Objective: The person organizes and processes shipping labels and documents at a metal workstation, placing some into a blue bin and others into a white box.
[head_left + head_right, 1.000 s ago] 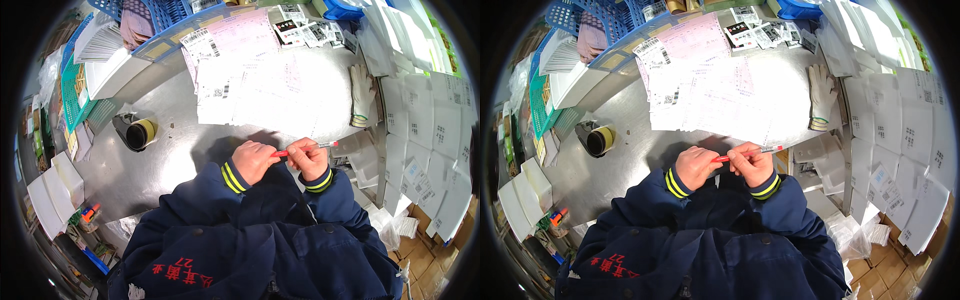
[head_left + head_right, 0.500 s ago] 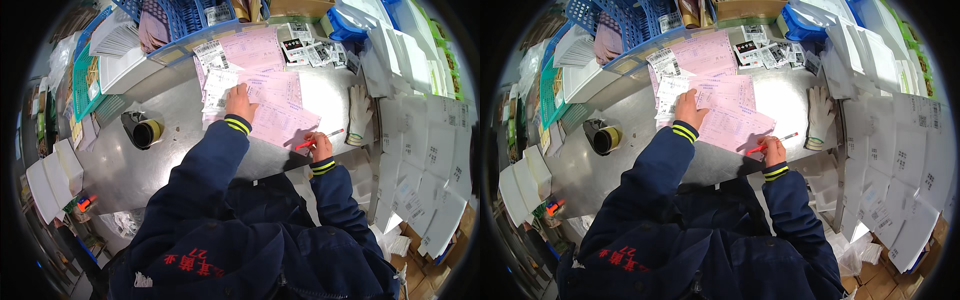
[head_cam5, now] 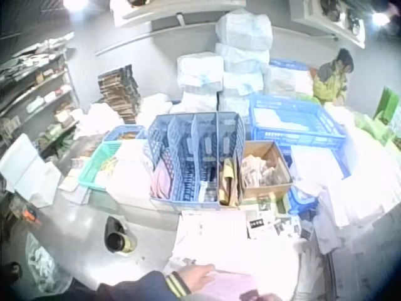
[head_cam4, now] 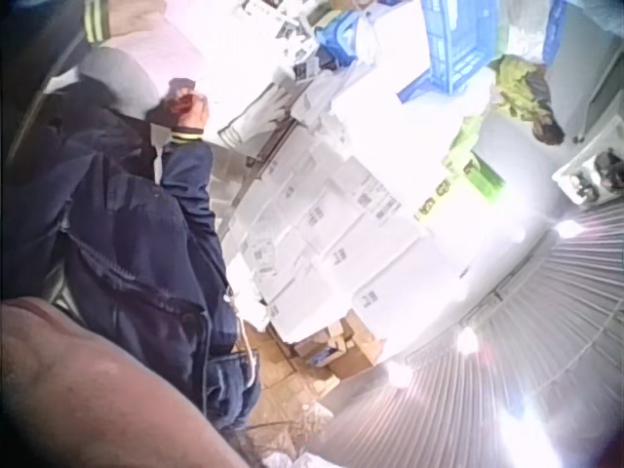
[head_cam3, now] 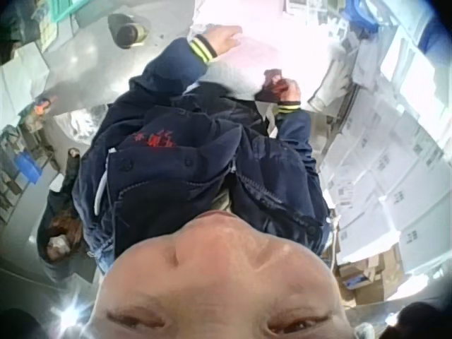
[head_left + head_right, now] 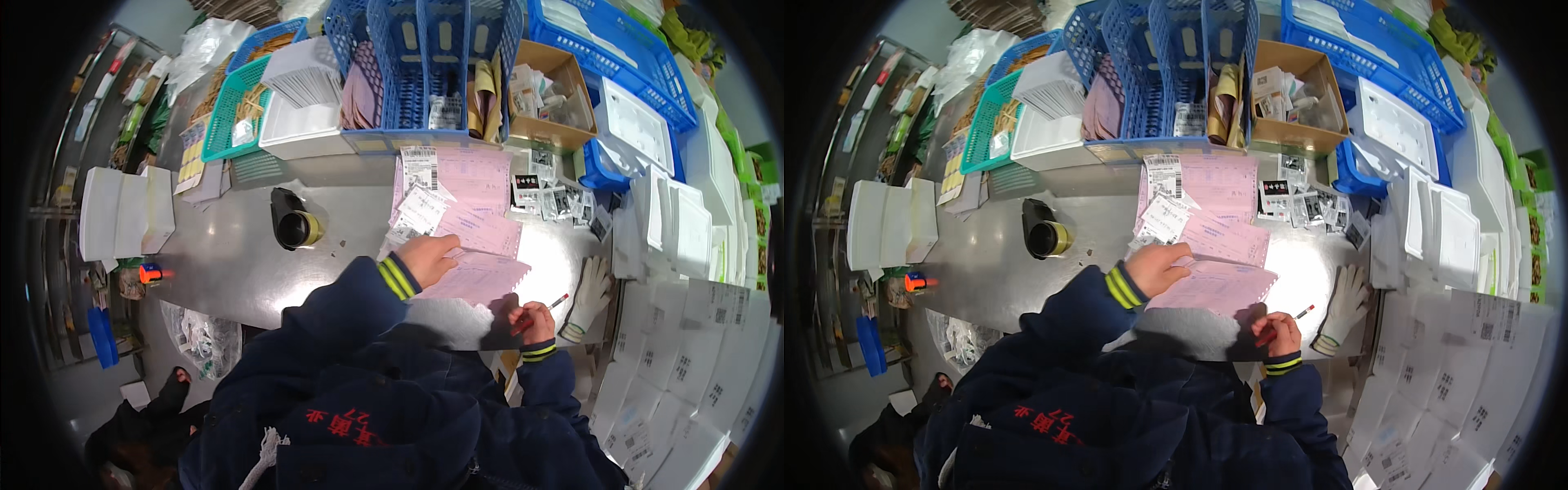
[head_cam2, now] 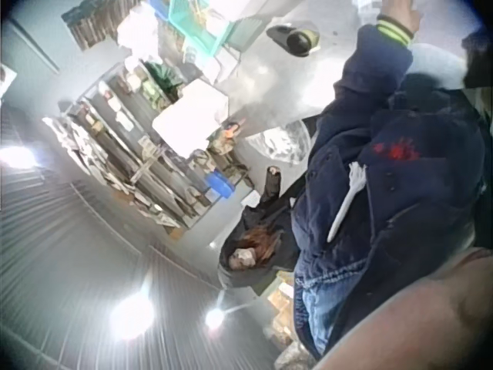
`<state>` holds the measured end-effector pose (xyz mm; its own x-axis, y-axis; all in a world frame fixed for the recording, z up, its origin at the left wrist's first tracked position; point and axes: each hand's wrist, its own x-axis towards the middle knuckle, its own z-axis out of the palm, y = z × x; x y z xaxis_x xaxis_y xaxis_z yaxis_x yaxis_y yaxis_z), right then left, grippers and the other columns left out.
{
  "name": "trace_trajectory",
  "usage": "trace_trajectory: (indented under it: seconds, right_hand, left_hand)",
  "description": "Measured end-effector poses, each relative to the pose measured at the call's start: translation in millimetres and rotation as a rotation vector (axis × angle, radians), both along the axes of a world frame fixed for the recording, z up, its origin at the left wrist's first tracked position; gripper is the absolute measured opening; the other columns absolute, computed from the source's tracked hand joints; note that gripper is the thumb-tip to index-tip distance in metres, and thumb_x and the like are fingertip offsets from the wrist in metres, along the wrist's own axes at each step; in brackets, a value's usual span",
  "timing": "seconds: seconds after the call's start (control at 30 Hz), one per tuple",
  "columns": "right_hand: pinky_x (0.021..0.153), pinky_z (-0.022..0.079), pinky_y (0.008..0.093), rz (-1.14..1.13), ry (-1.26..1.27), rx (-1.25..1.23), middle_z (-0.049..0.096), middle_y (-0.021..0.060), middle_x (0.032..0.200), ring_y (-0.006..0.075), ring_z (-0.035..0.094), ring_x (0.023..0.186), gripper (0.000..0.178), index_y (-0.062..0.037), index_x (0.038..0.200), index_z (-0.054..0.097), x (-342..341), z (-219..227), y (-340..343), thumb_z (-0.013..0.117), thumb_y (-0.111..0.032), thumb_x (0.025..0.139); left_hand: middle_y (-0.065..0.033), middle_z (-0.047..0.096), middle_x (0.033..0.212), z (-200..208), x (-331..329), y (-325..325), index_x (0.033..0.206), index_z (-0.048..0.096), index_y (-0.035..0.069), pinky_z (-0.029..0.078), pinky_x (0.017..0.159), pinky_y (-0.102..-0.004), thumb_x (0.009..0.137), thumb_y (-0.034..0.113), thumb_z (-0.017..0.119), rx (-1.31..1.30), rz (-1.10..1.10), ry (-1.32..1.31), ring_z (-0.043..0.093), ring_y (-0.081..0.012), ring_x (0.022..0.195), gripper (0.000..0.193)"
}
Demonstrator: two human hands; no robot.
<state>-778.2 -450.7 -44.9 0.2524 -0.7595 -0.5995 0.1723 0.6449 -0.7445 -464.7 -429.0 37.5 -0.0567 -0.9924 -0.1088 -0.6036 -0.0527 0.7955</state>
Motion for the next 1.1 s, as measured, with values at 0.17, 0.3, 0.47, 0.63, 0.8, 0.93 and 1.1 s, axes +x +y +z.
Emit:
trace_trajectory:
  seconds: [0.17, 0.3, 0.47, 0.63, 0.8, 0.93, 1.1]
  right_hand:
    - [0.044, 0.04, 0.0217, 0.048, -0.009, -0.102, 0.06, 0.0092, 0.066, 0.0115, 0.048, 0.046, 0.012, -0.0048, 0.092, 0.056, -7, 6, -31, 0.045, -0.005, 0.085]
    - [0.043, 0.039, 0.0208, 0.071, 0.025, -0.145, 0.061, 0.0087, 0.067, 0.0106, 0.048, 0.045, 0.013, -0.0048, 0.092, 0.056, 5, 14, -42, 0.045, -0.006, 0.087]
    - [0.04, 0.038, 0.0207, 0.117, 0.009, -0.147, 0.061, 0.0081, 0.067, 0.0097, 0.047, 0.044, 0.012, -0.0049, 0.093, 0.055, 16, 16, -40, 0.045, -0.007, 0.088]
    - [0.049, 0.041, 0.0194, 0.334, 0.222, -0.291, 0.062, 0.0062, 0.071, 0.0077, 0.05, 0.051, 0.017, -0.0003, 0.1, 0.059, 32, 66, -45, 0.054, -0.009, 0.087]
    - [0.062, 0.044, 0.0311, 0.448, 0.277, -1.577, 0.062, 0.0129, 0.091, 0.0273, 0.055, 0.073, 0.036, -0.0012, 0.101, 0.062, 124, 173, -82, 0.07, -0.002, 0.066]
    - [0.063, 0.044, 0.0337, 0.496, 0.259, -1.79, 0.06, 0.0073, 0.09, 0.027, 0.053, 0.072, 0.029, -0.0073, 0.1, 0.063, 181, 225, -87, 0.068, -0.013, 0.072]
    - [0.061, 0.046, 0.0336, 0.701, 0.201, -1.626, 0.06, 0.0055, 0.073, 0.0251, 0.055, 0.069, 0.012, -0.0077, 0.082, 0.066, 174, 199, -77, 0.068, -0.007, 0.071]
  left_hand:
    - [-0.0157, 0.06, 0.071, 111, 61, 25, 0.095, 0.06, 0.001, 0.046, 0.053, -0.0304, 0.081, 0.008, 0.061, -0.446, 0.424, -0.245, 0.06, -0.0221, 0.057, 0.015]
    - [-0.0213, 0.06, 0.075, 148, 95, 15, 0.097, 0.059, 0.0, 0.047, 0.06, -0.0348, 0.082, 0.013, 0.055, -0.311, 0.705, -0.405, 0.061, -0.0351, 0.067, 0.02]
    - [-0.0211, 0.062, 0.081, 148, 128, 3, 0.099, 0.059, -0.002, 0.047, 0.064, -0.034, 0.082, 0.013, 0.054, -0.512, 0.751, -0.517, 0.062, -0.0348, 0.072, 0.023]
    - [-0.0178, 0.063, 0.081, 140, 126, -4, 0.1, 0.059, -0.002, 0.047, 0.066, -0.0309, 0.081, 0.012, 0.056, -0.409, 0.674, -0.359, 0.062, -0.0273, 0.072, 0.024]
    - [-0.0137, 0.064, 0.079, 139, 90, -3, 0.099, 0.061, -0.002, 0.047, 0.064, -0.0271, 0.082, 0.011, 0.058, -0.37, 0.288, -0.22, 0.06, -0.0184, 0.068, 0.021]
    - [-0.0173, 0.061, 0.08, 151, 61, -4, 0.094, 0.062, 0.002, 0.046, 0.061, -0.0344, 0.081, 0.013, 0.058, -0.185, 0.1, -0.152, 0.06, -0.0315, 0.072, 0.017]
    - [-0.0173, 0.059, 0.079, 127, 42, 3, 0.088, 0.062, 0.006, 0.044, 0.06, -0.0383, 0.082, 0.018, 0.059, -0.057, 0.008, 0.008, 0.057, -0.0371, 0.073, 0.014]
